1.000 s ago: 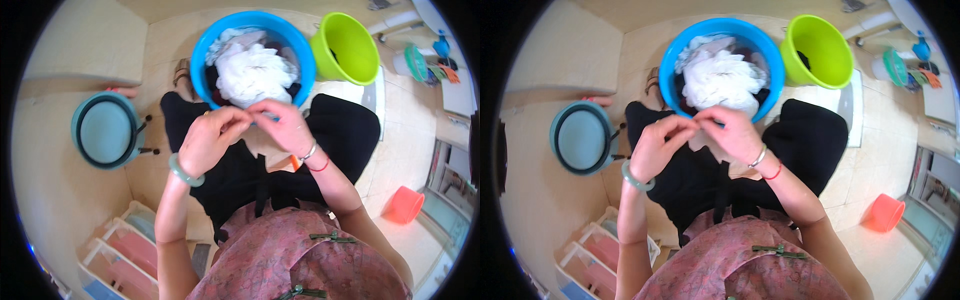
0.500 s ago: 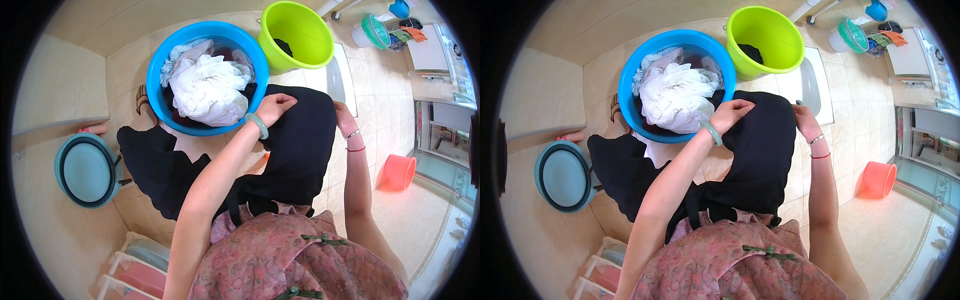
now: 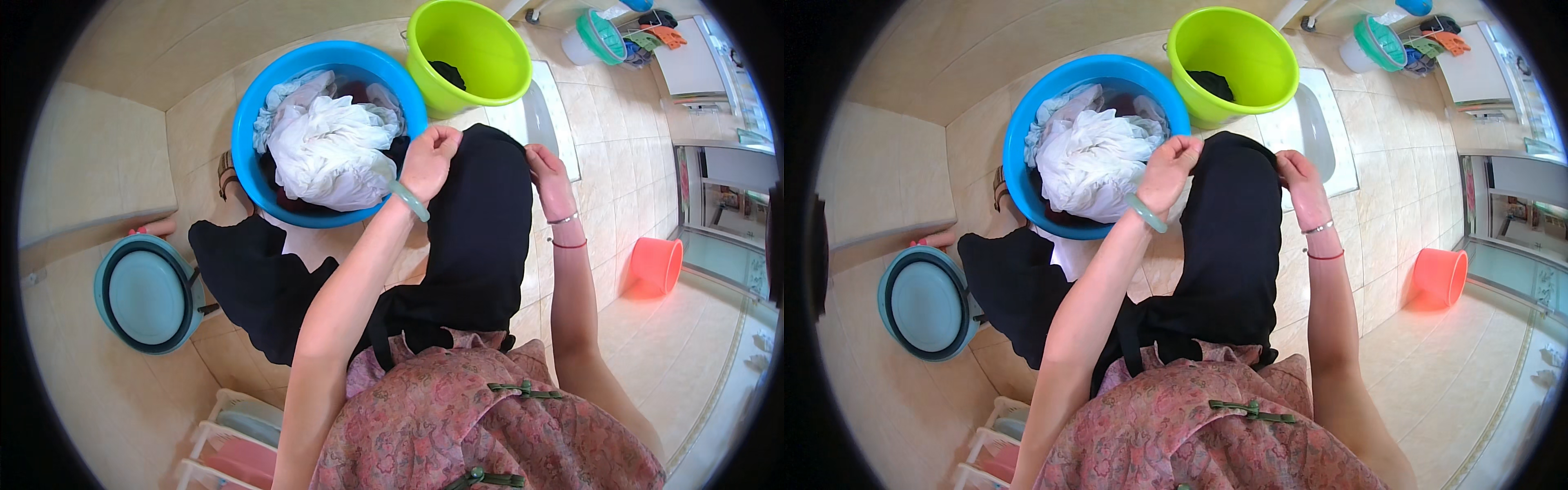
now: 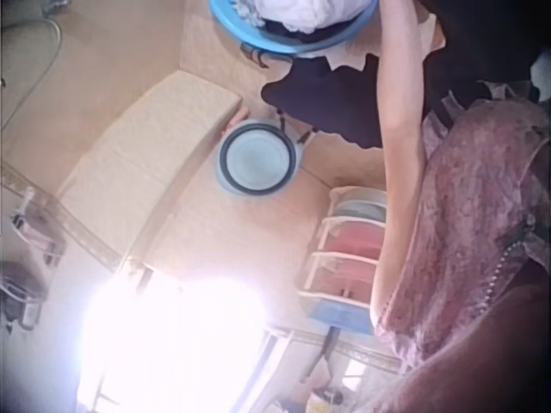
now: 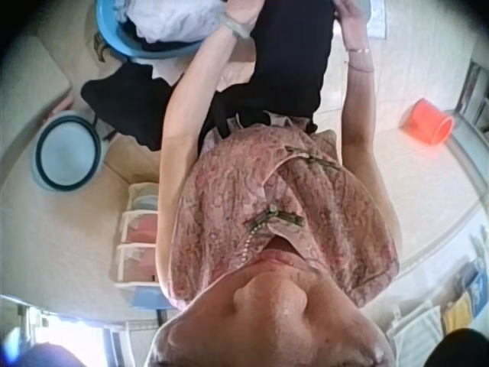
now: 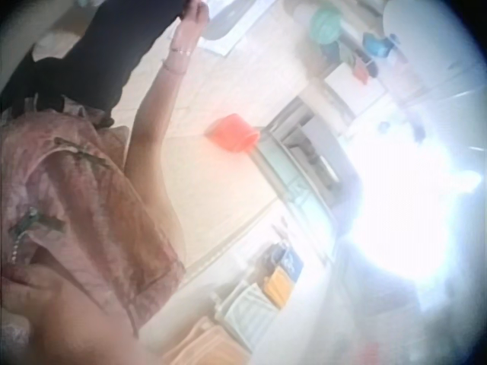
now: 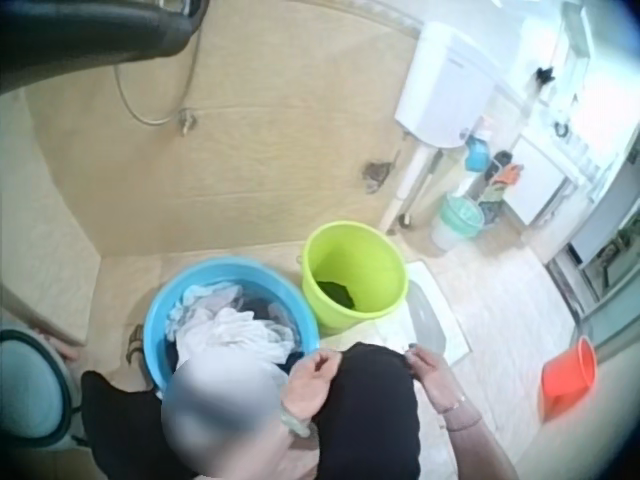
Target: The person sits on a small stool and hand-washes clothes in a blue basin filled with soapy water. They repeatedly submerge, scrub, and wring out a white garment and other items in the basin.
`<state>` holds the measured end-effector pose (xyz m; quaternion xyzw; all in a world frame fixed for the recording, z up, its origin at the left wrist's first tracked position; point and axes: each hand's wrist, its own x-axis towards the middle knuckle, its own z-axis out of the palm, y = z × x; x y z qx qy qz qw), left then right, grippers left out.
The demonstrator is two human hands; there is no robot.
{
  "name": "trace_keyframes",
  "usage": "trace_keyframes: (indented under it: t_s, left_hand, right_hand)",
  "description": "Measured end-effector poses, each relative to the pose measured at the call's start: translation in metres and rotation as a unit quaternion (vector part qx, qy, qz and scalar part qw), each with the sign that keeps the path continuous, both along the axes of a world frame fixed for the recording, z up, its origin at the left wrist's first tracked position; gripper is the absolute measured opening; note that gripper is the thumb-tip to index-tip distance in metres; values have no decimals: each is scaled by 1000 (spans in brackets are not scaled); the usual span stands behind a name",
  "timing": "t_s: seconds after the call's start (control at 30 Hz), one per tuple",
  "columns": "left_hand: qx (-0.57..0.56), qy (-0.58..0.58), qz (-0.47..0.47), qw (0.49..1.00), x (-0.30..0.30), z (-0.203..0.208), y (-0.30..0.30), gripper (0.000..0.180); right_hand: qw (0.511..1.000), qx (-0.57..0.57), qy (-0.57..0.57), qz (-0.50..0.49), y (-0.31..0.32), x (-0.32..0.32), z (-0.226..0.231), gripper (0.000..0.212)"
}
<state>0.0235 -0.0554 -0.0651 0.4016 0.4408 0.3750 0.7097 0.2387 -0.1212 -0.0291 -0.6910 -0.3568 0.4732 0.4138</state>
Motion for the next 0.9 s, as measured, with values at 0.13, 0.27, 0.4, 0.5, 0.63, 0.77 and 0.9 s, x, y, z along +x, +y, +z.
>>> trace_keyframes:
  t_s: [0.13,0.27,0.4,0.5,0.63,0.77,0.9]
  left_hand:
    - [33,-103,-13,994,-11,24,-11,12]
    - [117,-144,-177,966,-27,64,-40,8]
    - [78,-127,-365,919,-44,66,-90,12]
    - [138,-3,-410,902,-57,70,-99,10]
    - [121,32,-276,953,-68,64,-75,14]
    - [145,95,-151,973,-103,45,-19,19]
    - [266,306,-69,911,-122,-8,47,27]
  right_hand:
    - [987,81,125,-61,-22,-14,34,21]
    - [978,98,170,72,-61,-7,78,19]
    - [904,-122,-38,408,-94,-11,107,11]
    - [857,-124,-130,483,-97,-30,119,10]
    - [863,3,-224,452,-58,-71,145,15]
    - [907,68,-68,409,39,-128,112,29]
    - [962,137,-27,234,135,-177,-27,41]
